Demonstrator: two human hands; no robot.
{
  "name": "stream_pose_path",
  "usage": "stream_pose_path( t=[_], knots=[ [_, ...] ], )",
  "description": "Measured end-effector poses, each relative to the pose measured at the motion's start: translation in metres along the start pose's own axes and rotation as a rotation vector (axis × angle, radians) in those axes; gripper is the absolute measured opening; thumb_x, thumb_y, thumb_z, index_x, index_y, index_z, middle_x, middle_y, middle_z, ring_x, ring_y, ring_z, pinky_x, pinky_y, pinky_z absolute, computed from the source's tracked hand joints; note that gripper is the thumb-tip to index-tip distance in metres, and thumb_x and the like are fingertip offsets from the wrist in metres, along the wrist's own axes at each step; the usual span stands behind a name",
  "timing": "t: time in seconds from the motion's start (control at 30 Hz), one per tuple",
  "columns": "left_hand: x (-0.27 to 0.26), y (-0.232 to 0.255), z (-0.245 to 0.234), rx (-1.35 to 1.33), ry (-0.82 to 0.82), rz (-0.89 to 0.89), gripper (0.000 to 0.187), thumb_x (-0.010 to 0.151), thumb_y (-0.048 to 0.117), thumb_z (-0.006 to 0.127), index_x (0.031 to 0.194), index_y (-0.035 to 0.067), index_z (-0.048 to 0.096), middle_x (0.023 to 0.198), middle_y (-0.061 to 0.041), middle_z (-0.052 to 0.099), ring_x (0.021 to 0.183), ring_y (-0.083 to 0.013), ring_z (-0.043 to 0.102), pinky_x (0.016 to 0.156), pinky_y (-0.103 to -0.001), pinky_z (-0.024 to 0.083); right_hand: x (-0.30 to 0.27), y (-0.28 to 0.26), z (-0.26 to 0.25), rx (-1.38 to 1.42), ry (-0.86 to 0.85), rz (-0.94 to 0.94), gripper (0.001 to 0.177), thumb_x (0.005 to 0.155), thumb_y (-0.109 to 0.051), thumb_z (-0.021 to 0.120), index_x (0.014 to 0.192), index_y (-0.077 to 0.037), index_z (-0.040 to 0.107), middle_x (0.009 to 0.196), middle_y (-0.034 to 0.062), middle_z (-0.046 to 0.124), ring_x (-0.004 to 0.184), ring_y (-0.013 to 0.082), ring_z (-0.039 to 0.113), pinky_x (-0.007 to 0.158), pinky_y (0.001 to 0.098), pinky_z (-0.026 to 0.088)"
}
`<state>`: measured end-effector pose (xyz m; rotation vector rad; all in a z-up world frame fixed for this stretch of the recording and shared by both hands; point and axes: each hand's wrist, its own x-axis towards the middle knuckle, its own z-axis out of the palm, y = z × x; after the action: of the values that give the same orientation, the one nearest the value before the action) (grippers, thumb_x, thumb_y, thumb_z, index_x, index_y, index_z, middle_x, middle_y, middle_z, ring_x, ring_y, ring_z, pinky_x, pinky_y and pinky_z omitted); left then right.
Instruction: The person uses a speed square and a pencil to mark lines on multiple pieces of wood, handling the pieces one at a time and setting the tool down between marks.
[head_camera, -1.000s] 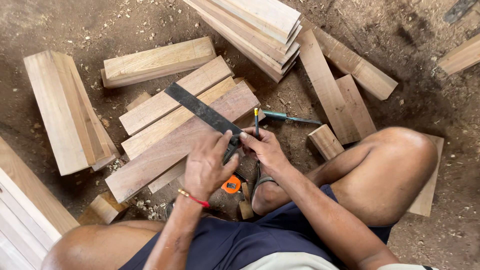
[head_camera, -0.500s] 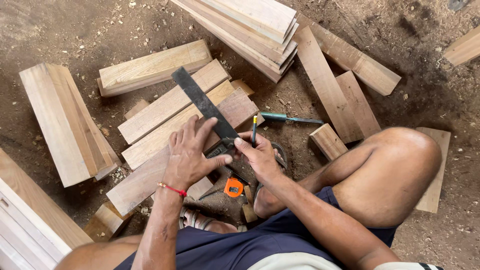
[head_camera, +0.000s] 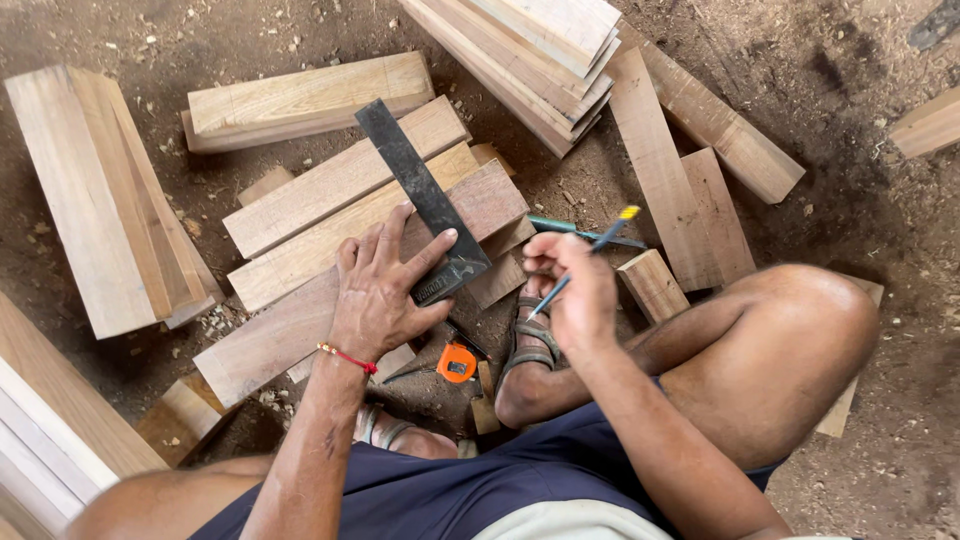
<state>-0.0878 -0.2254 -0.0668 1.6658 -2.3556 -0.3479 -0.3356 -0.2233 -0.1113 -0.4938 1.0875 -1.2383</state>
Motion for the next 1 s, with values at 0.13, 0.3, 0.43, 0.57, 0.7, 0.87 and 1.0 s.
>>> stream_pose_path(
  t=[0.13, 0.3, 0.43, 0.57, 0.7, 0.87, 1.0],
  knots=[
    [-0.001, -0.001, 0.002, 0.021, -0.020, -0.009, 0.085, 0.062, 0.047, 0.084, 0.143, 0.041, 0.058, 0.157, -0.014, 0.037, 0.135, -0.0367, 0.044, 0.108, -0.055, 0.030, 0.000, -0.015, -0.027, 0.157, -0.061, -0.108, 0.040, 0.107, -0.036, 0.050, 0.085, -0.007, 0.066, 0.083, 0.0107, 0.072, 0.069, 0.0174, 0.066, 0.063, 0.0323, 0.055],
    [0.000, -0.002, 0.007, 0.038, -0.052, -0.044, 0.087, 0.060, 0.051, 0.085, 0.142, 0.046, 0.055, 0.157, -0.012, 0.037, 0.134, -0.0344, 0.044, 0.109, -0.055, 0.030, -0.014, -0.005, -0.045, 0.129, -0.101, -0.170, 0.049, 0.115, -0.039, 0.052, 0.093, 0.000, 0.071, 0.075, 0.0086, 0.066, 0.067, 0.0144, 0.061, 0.061, 0.0280, 0.050],
    [-0.001, -0.001, 0.008, 0.042, -0.043, -0.048, 0.086, 0.061, 0.052, 0.085, 0.142, 0.047, 0.055, 0.156, -0.012, 0.037, 0.135, -0.0346, 0.044, 0.110, -0.055, 0.030, -0.013, -0.004, -0.028, -0.213, -0.088, -0.224, 0.028, 0.107, -0.027, 0.061, 0.106, -0.001, 0.071, 0.088, 0.0105, 0.071, 0.079, 0.0151, 0.068, 0.072, 0.0259, 0.056],
    [0.000, 0.000, 0.004, 0.023, -0.050, -0.057, 0.086, 0.060, 0.048, 0.084, 0.142, 0.045, 0.057, 0.156, -0.012, 0.038, 0.135, -0.0345, 0.044, 0.110, -0.054, 0.030, -0.026, -0.013, -0.010, -0.457, -0.102, -0.240, 0.022, 0.101, -0.018, 0.064, 0.113, -0.001, 0.069, 0.099, 0.0107, 0.076, 0.088, 0.0113, 0.071, 0.075, 0.0244, 0.058],
    [0.000, 0.001, 0.001, 0.006, -0.050, -0.063, 0.085, 0.059, 0.043, 0.084, 0.140, 0.043, 0.059, 0.155, -0.012, 0.040, 0.134, -0.0350, 0.045, 0.111, -0.053, 0.029, -0.028, -0.017, 0.000, -0.589, -0.206, -0.401, 0.024, 0.101, -0.015, 0.064, 0.119, 0.000, 0.067, 0.108, 0.0101, 0.075, 0.092, 0.0094, 0.072, 0.080, 0.0238, 0.061],
    [0.001, 0.004, -0.001, -0.007, -0.007, -0.052, 0.084, 0.057, 0.038, 0.082, 0.138, 0.039, 0.062, 0.154, -0.012, 0.042, 0.133, -0.0352, 0.046, 0.110, -0.052, 0.030, -0.027, -0.018, 0.010, -0.706, -0.223, -0.456, 0.024, 0.101, -0.017, 0.068, 0.121, -0.003, 0.070, 0.106, 0.0066, 0.078, 0.087, 0.0075, 0.072, 0.076, 0.0223, 0.059],
    [0.002, 0.006, -0.003, -0.029, 0.007, -0.057, 0.083, 0.056, 0.036, 0.081, 0.137, 0.037, 0.064, 0.153, -0.013, 0.043, 0.133, -0.0353, 0.046, 0.110, -0.052, 0.030, -0.027, -0.018, 0.015, -0.772, -0.205, -0.490, 0.024, 0.099, -0.017, 0.070, 0.118, -0.003, 0.072, 0.104, 0.0072, 0.079, 0.085, 0.0081, 0.071, 0.074, 0.0235, 0.058]
  ],
)
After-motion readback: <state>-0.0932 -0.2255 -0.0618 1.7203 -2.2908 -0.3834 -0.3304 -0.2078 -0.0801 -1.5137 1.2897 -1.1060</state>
